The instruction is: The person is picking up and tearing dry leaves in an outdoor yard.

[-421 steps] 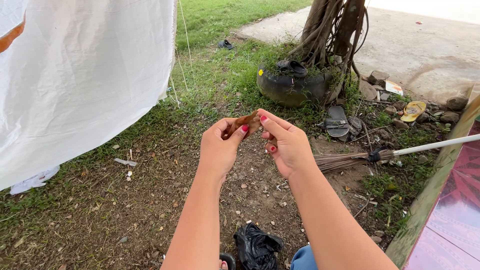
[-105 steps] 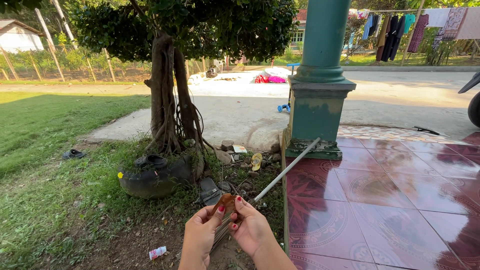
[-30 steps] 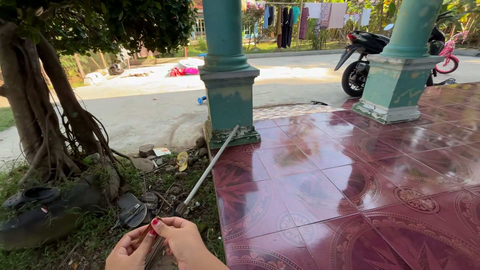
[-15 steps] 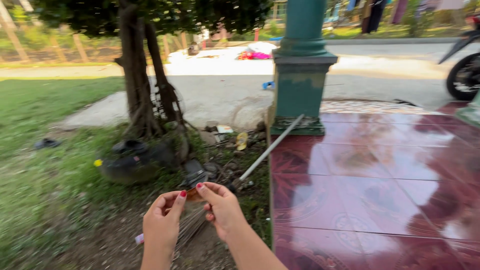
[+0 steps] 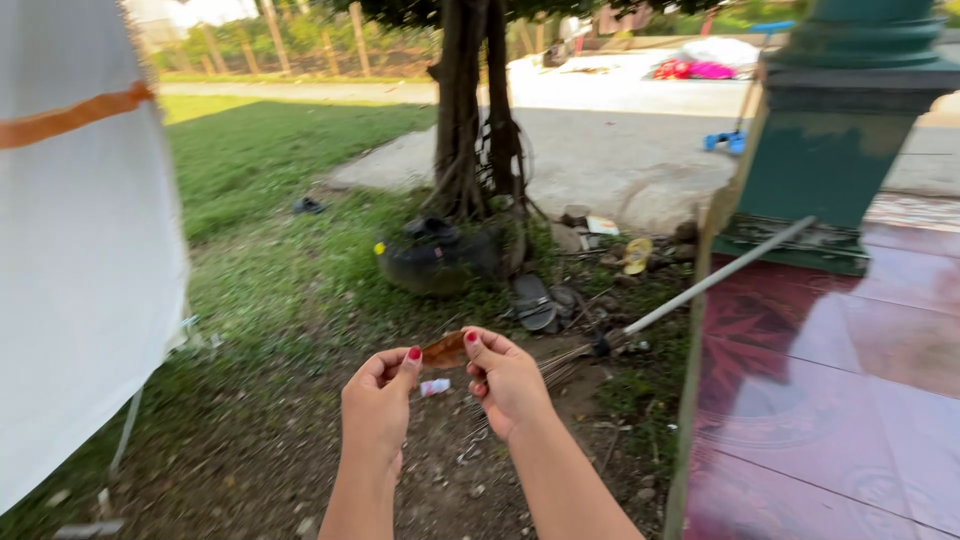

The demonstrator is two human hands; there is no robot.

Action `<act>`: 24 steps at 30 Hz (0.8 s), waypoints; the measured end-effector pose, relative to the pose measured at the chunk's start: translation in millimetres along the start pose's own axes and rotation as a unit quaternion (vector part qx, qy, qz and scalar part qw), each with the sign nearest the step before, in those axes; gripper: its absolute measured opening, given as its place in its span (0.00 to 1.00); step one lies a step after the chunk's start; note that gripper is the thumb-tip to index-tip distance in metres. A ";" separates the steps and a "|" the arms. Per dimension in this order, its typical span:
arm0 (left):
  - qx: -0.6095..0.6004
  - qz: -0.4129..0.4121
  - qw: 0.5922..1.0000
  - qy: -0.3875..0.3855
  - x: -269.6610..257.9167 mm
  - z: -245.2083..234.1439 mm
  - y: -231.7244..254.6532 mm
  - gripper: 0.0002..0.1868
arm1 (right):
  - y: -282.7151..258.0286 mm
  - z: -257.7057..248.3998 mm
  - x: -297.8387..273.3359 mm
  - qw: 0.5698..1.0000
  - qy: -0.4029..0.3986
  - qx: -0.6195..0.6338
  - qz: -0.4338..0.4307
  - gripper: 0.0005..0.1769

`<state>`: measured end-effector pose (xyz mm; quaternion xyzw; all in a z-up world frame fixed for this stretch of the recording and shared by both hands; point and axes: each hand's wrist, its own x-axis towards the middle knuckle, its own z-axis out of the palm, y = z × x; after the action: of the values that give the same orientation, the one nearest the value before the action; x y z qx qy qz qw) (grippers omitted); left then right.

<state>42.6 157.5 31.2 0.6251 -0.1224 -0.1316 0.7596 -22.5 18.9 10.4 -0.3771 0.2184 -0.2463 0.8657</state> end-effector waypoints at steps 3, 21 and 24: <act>0.002 -0.030 0.998 0.054 0.7 -22.8 -1.8 0.10 | 14.5 17.4 1.8 0.999 -0.031 0.001 0.020 0.10; 0.046 0.003 0.988 0.145 -5.0 -135.3 8.6 0.11 | 90.3 85.3 24.2 0.973 -0.172 -0.148 0.054 0.14; 0.047 0.025 0.990 0.131 -2.7 -141.8 6.1 0.11 | 97.0 86.4 28.9 0.971 -0.179 -0.147 0.057 0.12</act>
<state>90.1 289.7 10.3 0.6687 -0.0431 -0.0234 0.7419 74.3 106.6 -15.4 -0.5255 0.1150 -0.0903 0.8381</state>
